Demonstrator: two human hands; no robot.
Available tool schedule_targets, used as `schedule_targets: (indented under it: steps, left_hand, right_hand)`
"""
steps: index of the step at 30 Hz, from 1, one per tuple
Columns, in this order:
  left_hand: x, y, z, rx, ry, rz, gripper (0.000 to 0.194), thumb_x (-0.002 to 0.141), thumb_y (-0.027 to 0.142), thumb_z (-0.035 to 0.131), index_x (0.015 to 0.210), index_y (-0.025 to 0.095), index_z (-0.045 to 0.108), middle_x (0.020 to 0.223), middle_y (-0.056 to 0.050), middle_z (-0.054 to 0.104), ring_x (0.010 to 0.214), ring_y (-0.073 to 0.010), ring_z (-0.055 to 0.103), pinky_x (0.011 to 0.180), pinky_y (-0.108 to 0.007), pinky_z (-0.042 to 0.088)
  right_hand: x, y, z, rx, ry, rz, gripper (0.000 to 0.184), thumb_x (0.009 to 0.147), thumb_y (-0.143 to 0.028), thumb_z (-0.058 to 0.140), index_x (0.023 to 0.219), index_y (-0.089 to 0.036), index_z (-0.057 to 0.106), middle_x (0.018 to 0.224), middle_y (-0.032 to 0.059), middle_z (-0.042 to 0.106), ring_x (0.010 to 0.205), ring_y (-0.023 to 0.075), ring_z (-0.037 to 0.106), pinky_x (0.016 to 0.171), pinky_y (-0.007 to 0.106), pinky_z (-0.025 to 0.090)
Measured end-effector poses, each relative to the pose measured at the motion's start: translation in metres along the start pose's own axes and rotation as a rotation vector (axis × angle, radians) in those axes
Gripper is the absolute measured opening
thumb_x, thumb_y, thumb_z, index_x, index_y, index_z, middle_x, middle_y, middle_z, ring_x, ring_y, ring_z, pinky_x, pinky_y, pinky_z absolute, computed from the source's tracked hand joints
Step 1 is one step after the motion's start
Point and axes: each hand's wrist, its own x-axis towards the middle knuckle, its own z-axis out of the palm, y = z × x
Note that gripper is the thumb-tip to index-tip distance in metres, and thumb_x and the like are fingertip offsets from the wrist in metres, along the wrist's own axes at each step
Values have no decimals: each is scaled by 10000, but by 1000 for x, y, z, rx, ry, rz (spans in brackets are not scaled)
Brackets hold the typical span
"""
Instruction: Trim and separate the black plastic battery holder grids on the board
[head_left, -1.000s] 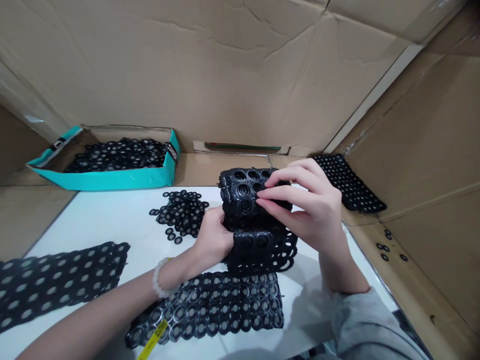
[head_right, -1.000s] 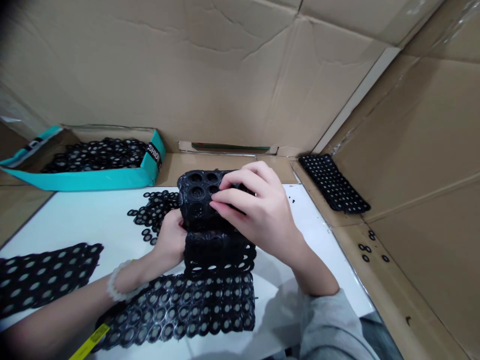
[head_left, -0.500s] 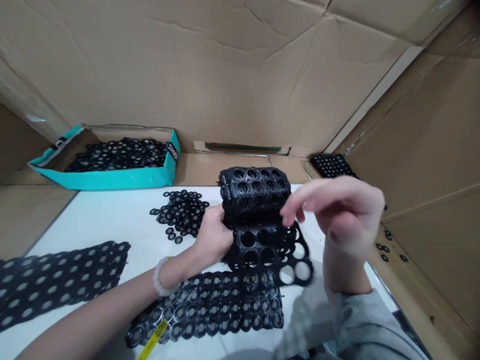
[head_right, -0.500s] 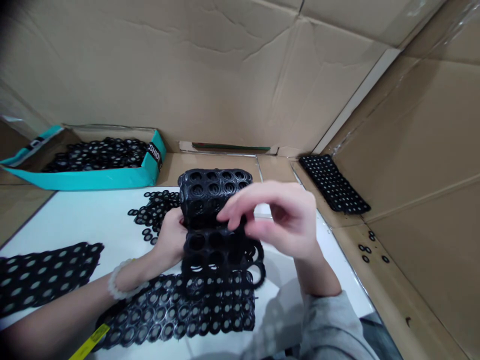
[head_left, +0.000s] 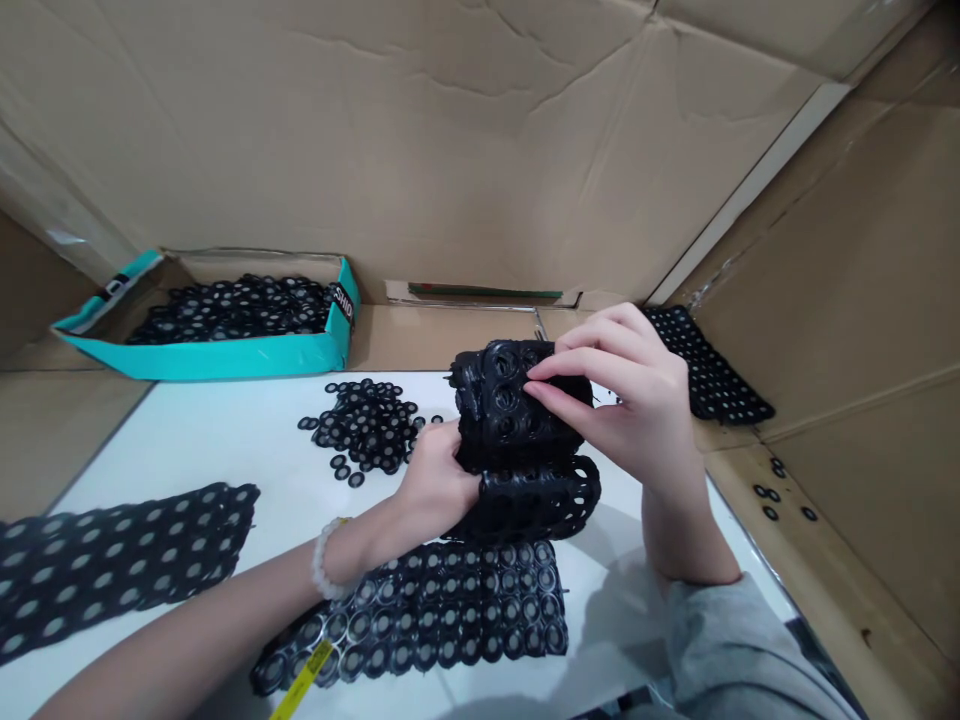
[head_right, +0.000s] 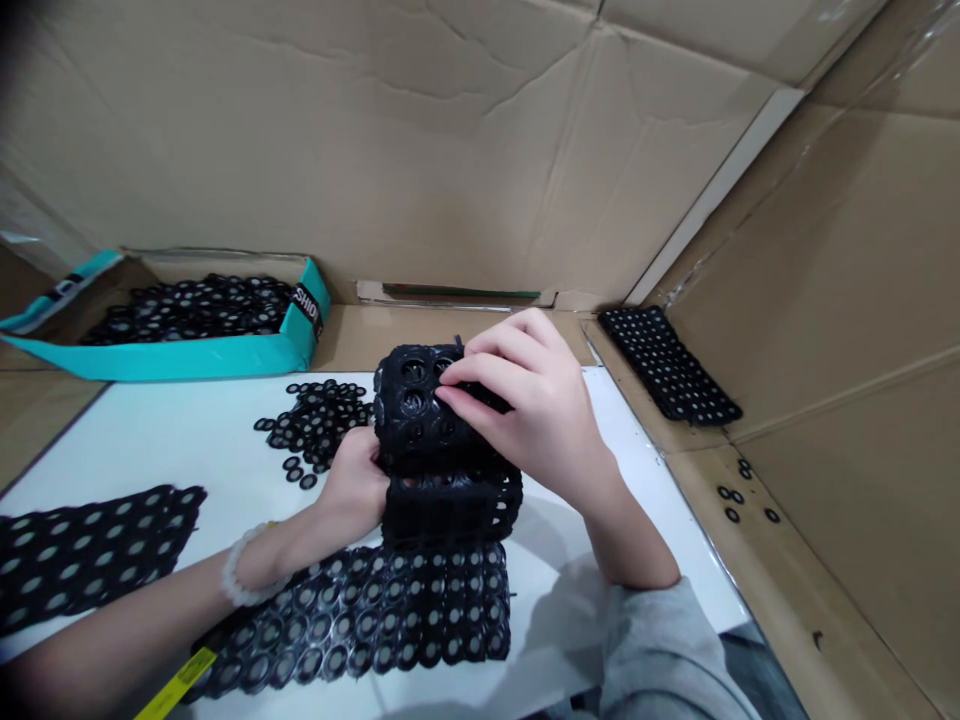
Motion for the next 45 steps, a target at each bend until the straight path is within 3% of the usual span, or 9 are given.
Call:
schedule_targets:
  steps: [7, 13, 17, 20, 27, 35, 40, 43, 45]
  left_hand:
    - [0, 1, 0, -48, 0, -55, 259, 590, 304, 802, 724, 105, 703, 712, -14, 690, 738, -207, 637, 702, -285, 557]
    - [2, 0, -2, -64, 46, -29, 310, 585, 317, 796, 796, 107, 711, 730, -31, 704, 765, -226, 653, 716, -311, 565]
    - [3, -1, -3, -35, 65, 5, 315, 602, 346, 776, 808, 115, 714, 757, -41, 713, 798, -240, 659, 707, -307, 561]
    - [3, -2, -3, 13, 59, 1, 310, 598, 339, 777, 806, 117, 715, 750, -41, 714, 803, -242, 659, 710, -305, 559]
    - [1, -3, -1, 37, 34, 5, 264, 602, 310, 772, 764, 112, 708, 710, -20, 685, 737, -204, 629, 695, -283, 547]
    - [-1, -9, 1, 105, -2, 43, 140, 636, 227, 704, 603, 110, 635, 660, 12, 609, 621, -116, 499, 574, -205, 469]
    - [-1, -6, 1, 86, 13, -2, 206, 596, 294, 754, 612, 122, 641, 623, 7, 605, 622, -141, 532, 557, -224, 478]
    - [1, -7, 0, 51, 21, 13, 217, 599, 308, 765, 672, 122, 681, 633, -7, 639, 654, -170, 576, 581, -244, 501]
    - [2, -9, 0, 32, 25, 40, 210, 618, 305, 756, 700, 121, 697, 659, -15, 660, 669, -177, 595, 603, -252, 513]
  right_hand:
    - [-3, -4, 1, -137, -6, -54, 51, 878, -212, 647, 867, -234, 693, 854, 37, 669, 847, 200, 549, 764, 375, 465]
    - [-3, -16, -16, -118, -2, -21, 27, 887, -233, 636, 870, -221, 654, 1112, 75, 664, 1095, 265, 552, 909, 441, 466]
    - [-12, -14, -28, 239, -147, -49, 74, 902, -295, 630, 900, -231, 666, 887, 37, 705, 822, 183, 650, 769, 360, 532]
    - [-13, -4, -23, 384, -82, 41, 154, 930, -342, 587, 970, -231, 686, 789, 17, 692, 657, 136, 633, 625, 291, 524]
    - [3, 7, 3, 66, -104, 98, 104, 889, -270, 637, 901, -235, 735, 903, 43, 694, 852, 179, 611, 777, 331, 500]
    - [1, 6, -8, 15, -194, 5, 42, 870, -215, 648, 854, -221, 686, 893, 45, 682, 864, 189, 568, 766, 339, 479]
    - [1, -3, -11, -18, -68, -12, 61, 849, -173, 643, 831, -227, 663, 1004, 57, 695, 982, 230, 584, 811, 393, 493]
    - [-1, -7, -20, 140, -49, -13, 50, 849, -205, 655, 806, -228, 646, 1027, 60, 705, 991, 234, 619, 827, 414, 514]
    - [-4, -6, -25, 438, -75, -60, 95, 888, -311, 631, 835, -233, 638, 858, 33, 709, 805, 184, 659, 720, 356, 540]
